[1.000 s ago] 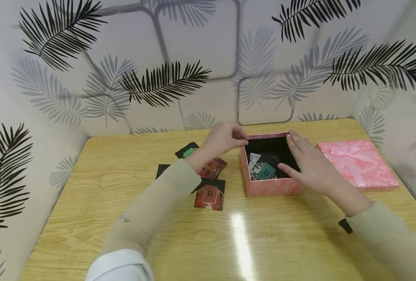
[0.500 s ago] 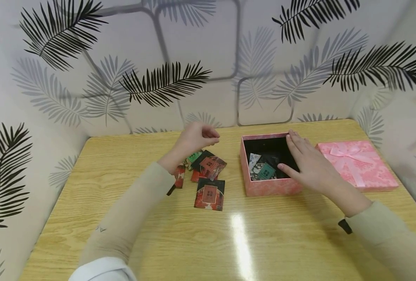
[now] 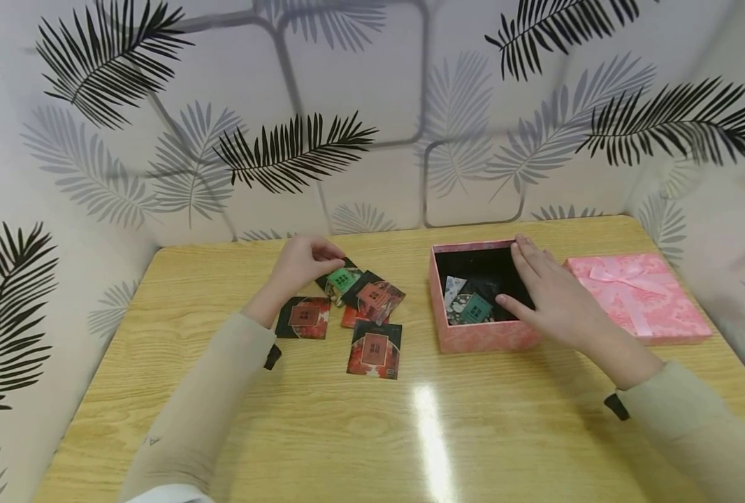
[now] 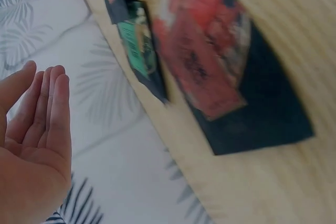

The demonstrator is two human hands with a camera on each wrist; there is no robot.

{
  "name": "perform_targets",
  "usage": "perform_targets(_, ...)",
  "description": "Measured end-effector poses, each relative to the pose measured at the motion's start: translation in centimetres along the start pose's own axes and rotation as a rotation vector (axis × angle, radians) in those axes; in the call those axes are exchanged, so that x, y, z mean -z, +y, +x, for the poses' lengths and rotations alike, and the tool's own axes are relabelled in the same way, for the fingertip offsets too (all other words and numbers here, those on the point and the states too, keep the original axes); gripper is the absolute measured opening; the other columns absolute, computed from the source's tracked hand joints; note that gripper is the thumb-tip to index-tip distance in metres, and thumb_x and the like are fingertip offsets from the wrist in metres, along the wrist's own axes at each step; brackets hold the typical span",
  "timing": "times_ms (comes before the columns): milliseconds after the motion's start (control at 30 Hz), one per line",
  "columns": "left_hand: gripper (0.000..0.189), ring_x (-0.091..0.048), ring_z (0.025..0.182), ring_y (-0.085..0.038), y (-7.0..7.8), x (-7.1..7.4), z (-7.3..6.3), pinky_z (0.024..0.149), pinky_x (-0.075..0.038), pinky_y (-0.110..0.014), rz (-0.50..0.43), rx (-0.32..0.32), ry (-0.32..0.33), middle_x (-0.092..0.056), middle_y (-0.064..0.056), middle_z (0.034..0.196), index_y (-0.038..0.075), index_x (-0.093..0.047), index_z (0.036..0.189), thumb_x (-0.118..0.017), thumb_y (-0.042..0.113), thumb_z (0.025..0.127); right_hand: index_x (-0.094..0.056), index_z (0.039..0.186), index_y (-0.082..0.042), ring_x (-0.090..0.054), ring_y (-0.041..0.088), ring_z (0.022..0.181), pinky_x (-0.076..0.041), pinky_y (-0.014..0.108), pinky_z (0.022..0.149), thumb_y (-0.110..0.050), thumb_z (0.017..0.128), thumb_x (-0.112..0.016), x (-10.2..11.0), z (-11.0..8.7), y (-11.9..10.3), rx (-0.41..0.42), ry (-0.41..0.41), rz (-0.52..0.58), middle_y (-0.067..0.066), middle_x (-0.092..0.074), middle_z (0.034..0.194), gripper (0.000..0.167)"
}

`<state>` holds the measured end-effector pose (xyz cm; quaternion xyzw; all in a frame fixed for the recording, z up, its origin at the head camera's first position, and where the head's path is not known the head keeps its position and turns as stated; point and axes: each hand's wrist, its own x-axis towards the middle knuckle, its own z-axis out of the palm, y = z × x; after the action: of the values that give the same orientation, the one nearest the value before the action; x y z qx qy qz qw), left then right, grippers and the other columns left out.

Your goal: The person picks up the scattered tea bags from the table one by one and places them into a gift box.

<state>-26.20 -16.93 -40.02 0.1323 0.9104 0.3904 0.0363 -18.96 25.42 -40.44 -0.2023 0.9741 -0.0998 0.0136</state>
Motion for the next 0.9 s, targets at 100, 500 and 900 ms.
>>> perform_targets(100, 0.022, -0.075, 0.099, -0.034, -1.1, 0.2, -0.6, 0.089, -0.062, -0.048, -0.008, 0.02, 0.015, -0.079, -0.019, 0.112, -0.001, -0.078, 0.118, -0.074, 0.011, 0.101, -0.011, 0.169, 0.003, -0.019, 0.05, 0.162, -0.021, 0.074, 0.126, -0.057, 0.108, -0.052, 0.0, 0.0, 0.0, 0.0, 0.002, -0.002, 0.024, -0.01, 0.178, 0.095)
perform_targets(500, 0.02, -0.074, 0.099, -0.036, -6.2, 0.8, -2.6, 0.076, -0.057, -0.025, -0.035, 0.061, 0.105, -0.078, -0.022, 0.114, -0.002, -0.079, 0.115, -0.076, 0.01, 0.099, -0.01, 0.169, 0.002, -0.02, 0.053, 0.16, -0.021, 0.078, 0.124, -0.057, 0.108, -0.052, 0.0, -0.1, -0.1, -0.009, -0.004, -0.006, 0.023, -0.008, 0.178, 0.094)
perform_targets(900, 0.032, -0.074, 0.109, -0.039, -8.5, 2.1, -3.8, 0.092, -0.064, -0.041, -0.062, 0.053, 0.015, -0.077, -0.025, 0.12, -0.006, -0.074, 0.125, -0.079, 0.006, 0.096, -0.011, 0.169, 0.003, -0.021, 0.052, 0.16, -0.022, 0.078, 0.123, -0.057, 0.108, -0.052, 0.0, 0.0, -0.2, -0.008, -0.004, -0.012, 0.023, -0.009, 0.178, 0.095)
